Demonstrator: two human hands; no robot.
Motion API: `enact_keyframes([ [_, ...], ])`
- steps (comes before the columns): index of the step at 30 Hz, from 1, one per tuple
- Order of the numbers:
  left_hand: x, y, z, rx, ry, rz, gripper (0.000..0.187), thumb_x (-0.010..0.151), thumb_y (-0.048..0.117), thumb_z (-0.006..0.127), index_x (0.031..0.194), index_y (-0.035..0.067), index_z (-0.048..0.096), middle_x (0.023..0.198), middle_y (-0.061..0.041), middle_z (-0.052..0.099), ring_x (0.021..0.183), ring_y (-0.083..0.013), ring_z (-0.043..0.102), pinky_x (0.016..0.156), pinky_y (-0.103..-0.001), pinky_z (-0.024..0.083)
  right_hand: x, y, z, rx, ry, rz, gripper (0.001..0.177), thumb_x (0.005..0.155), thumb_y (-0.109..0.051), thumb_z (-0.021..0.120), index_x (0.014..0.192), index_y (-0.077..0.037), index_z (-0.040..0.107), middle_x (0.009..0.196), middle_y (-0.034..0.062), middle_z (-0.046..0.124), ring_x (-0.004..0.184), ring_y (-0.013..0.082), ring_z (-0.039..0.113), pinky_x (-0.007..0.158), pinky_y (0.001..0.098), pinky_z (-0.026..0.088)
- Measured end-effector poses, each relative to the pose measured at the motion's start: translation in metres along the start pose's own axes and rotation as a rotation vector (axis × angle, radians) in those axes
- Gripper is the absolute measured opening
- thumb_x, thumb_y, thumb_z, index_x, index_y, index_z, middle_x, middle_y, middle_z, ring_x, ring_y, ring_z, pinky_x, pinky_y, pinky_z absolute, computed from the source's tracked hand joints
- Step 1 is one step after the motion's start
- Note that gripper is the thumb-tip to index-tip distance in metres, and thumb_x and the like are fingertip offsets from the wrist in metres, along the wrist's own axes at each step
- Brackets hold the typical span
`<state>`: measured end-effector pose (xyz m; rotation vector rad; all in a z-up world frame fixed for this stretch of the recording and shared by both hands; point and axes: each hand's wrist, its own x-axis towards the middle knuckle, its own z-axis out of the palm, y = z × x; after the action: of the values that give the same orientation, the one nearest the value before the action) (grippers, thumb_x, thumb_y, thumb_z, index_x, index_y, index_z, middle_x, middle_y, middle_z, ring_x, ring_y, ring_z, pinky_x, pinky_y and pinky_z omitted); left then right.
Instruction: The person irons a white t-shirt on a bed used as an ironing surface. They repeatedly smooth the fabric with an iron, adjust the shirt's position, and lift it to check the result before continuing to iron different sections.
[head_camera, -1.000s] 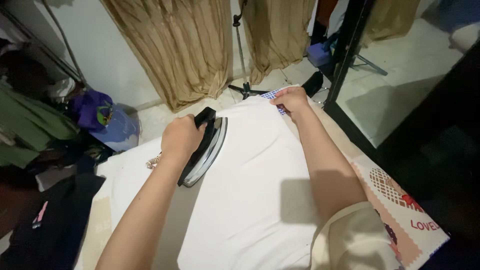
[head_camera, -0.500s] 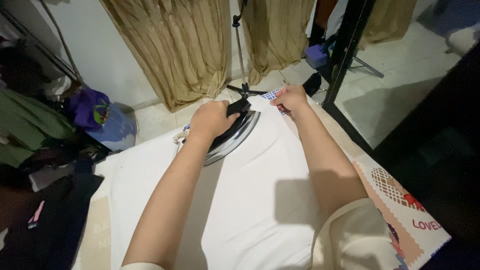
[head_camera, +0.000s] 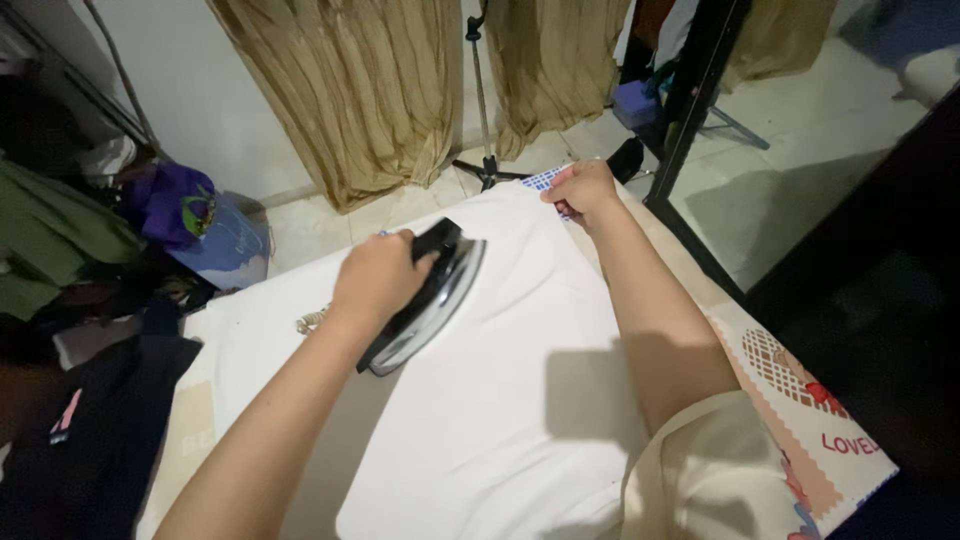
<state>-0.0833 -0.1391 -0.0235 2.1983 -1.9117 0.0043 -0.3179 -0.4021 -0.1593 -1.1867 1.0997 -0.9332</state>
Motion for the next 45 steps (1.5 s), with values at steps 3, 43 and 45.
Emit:
enact_keyframes([
  [3, 0.002, -0.006, -0.005, -0.004, -0.024, -0.09, 0.041, 0.091, 0.041, 0.071, 0.1, 0.002, 0.073, 0.091, -0.026, 0.073, 0.088, -0.0443, 0.071, 0.082, -0.051, 0.057, -0.01, -0.004, 0.003, -0.049, 0.01, 0.034, 0.024, 0.072, 0.011, 0.079, 0.085, 0.0, 0.063, 0.066, 0.011, 0.066, 0.048, 0.0164, 0.057, 0.042, 0.0312, 0.044],
  [43, 0.011, 0.076, 0.015, -0.138, -0.085, 0.159, 0.039, 0.086, 0.043, 0.074, 0.101, 0.007, 0.076, 0.093, -0.02, 0.075, 0.09, -0.0374, 0.073, 0.083, -0.048, 0.057, -0.202, -0.017, -0.017, -1.029, 0.144, -0.065, 0.051, 0.103, -0.039, 0.051, 0.086, 0.004, 0.073, 0.091, 0.0292, 0.072, 0.088, 0.0458, 0.068, 0.086, 0.0511, 0.052],
  [45, 0.009, 0.078, 0.014, -0.144, -0.099, 0.173, 0.039, 0.087, 0.043, 0.073, 0.103, 0.007, 0.076, 0.092, -0.02, 0.075, 0.09, -0.037, 0.073, 0.083, -0.048, 0.057, -0.215, -0.022, -0.017, -1.064, 0.095, 0.037, 0.054, 0.104, -0.038, 0.049, 0.084, 0.007, 0.071, 0.087, 0.0289, 0.073, 0.084, 0.0442, 0.07, 0.084, 0.0515, 0.053],
])
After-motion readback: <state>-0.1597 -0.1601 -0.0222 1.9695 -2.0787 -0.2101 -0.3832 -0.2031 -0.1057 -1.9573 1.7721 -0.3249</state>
